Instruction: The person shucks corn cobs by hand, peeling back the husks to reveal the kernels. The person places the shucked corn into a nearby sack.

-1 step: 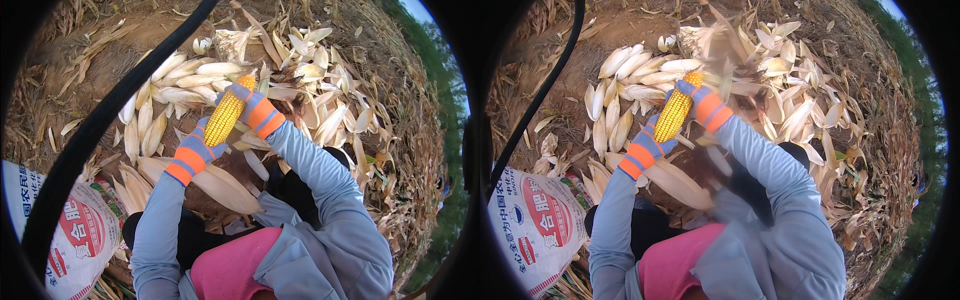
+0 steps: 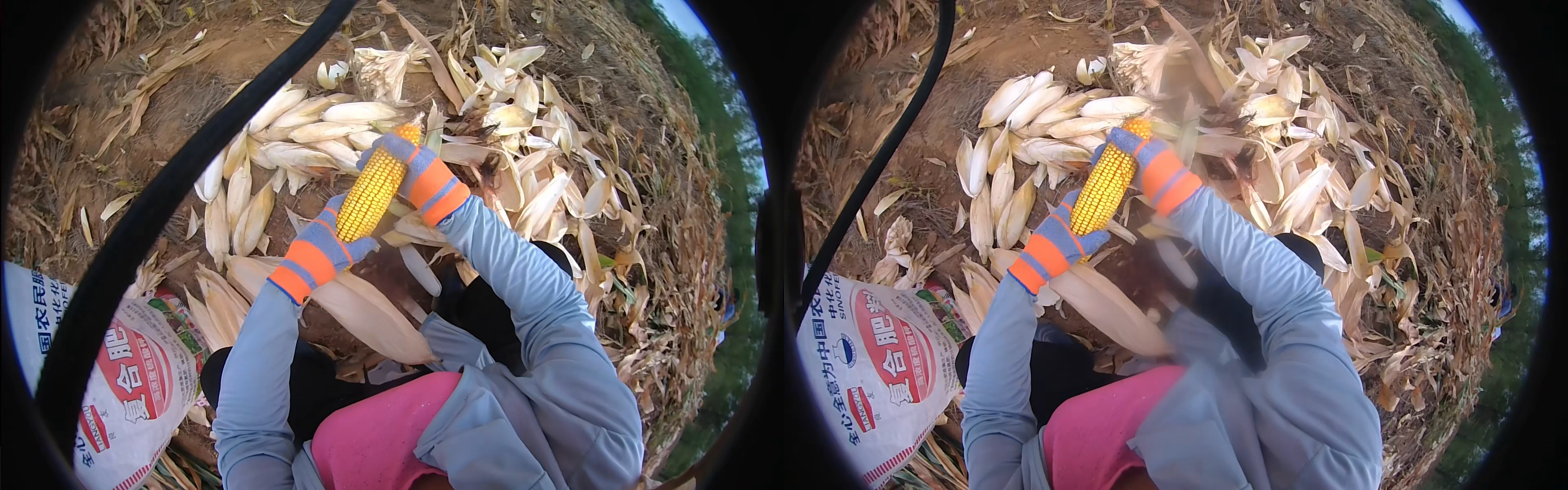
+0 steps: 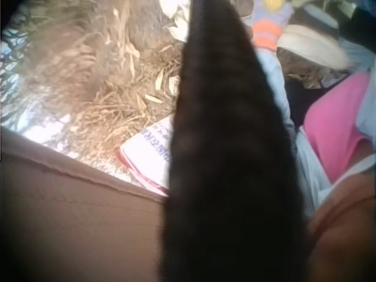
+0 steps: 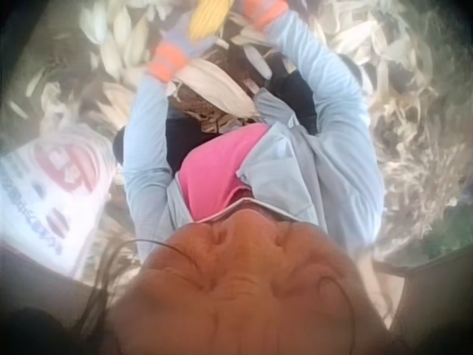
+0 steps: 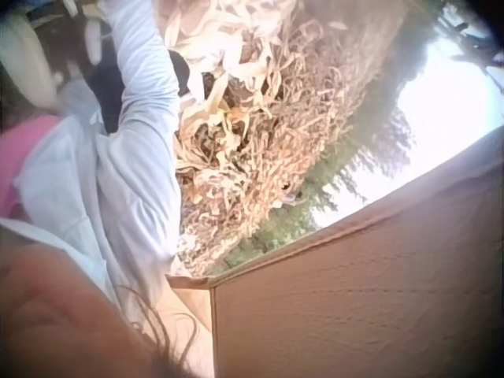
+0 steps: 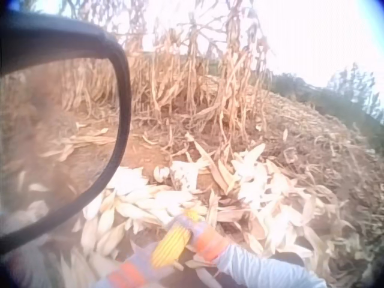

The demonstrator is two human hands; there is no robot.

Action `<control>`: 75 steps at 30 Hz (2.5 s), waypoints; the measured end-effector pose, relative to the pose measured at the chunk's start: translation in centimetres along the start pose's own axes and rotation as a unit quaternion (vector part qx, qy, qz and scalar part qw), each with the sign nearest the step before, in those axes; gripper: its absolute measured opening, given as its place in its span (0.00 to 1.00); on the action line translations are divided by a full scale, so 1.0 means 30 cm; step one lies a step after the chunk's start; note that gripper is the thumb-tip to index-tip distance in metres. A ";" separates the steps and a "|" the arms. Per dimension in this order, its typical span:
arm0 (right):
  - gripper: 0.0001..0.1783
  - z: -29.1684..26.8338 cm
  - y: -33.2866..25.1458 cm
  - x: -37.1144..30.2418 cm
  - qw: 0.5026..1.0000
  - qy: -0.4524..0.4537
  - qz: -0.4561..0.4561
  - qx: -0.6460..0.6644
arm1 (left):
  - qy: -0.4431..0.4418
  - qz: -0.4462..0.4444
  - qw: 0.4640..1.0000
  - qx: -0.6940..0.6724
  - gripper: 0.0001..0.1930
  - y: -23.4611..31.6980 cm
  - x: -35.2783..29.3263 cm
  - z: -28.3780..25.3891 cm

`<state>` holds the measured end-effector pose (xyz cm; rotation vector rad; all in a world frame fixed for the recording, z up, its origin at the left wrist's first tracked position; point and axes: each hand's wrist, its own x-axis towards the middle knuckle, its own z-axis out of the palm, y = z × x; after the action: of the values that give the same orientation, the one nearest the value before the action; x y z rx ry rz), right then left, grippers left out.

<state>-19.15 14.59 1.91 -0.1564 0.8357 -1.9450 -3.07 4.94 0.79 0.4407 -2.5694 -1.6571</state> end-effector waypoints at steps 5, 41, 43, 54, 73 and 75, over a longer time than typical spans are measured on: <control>0.16 -0.105 -0.148 0.087 0.991 -0.108 -0.043 0.072 | -0.169 -0.024 0.971 -0.169 0.33 -0.060 -0.012 -0.016; 0.13 0.020 0.057 -0.040 0.681 -0.377 -0.041 -0.626 | 0.183 0.162 0.937 -0.250 0.23 -0.041 0.040 -0.223; 0.12 -0.021 0.065 -0.040 0.640 -0.366 0.012 -0.675 | 0.201 0.178 0.939 -0.213 0.24 -0.037 0.037 -0.243; 0.14 -0.028 0.012 -0.085 0.519 -0.011 -0.128 -0.845 | 0.219 0.240 0.932 -0.160 0.32 -0.018 -0.004 -0.269; 0.33 -0.101 0.013 0.034 0.565 -0.151 -0.343 -0.735 | 0.193 0.136 0.730 -0.642 0.30 -0.011 0.033 -0.217; 0.34 -0.067 0.065 0.091 0.683 -0.184 -0.236 -0.666 | 0.164 0.090 0.702 -0.687 0.30 -0.010 0.056 -0.179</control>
<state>-19.99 12.76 -1.43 -1.7020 1.8874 -1.2005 -3.56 -0.36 2.62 0.2527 -0.5948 -2.4463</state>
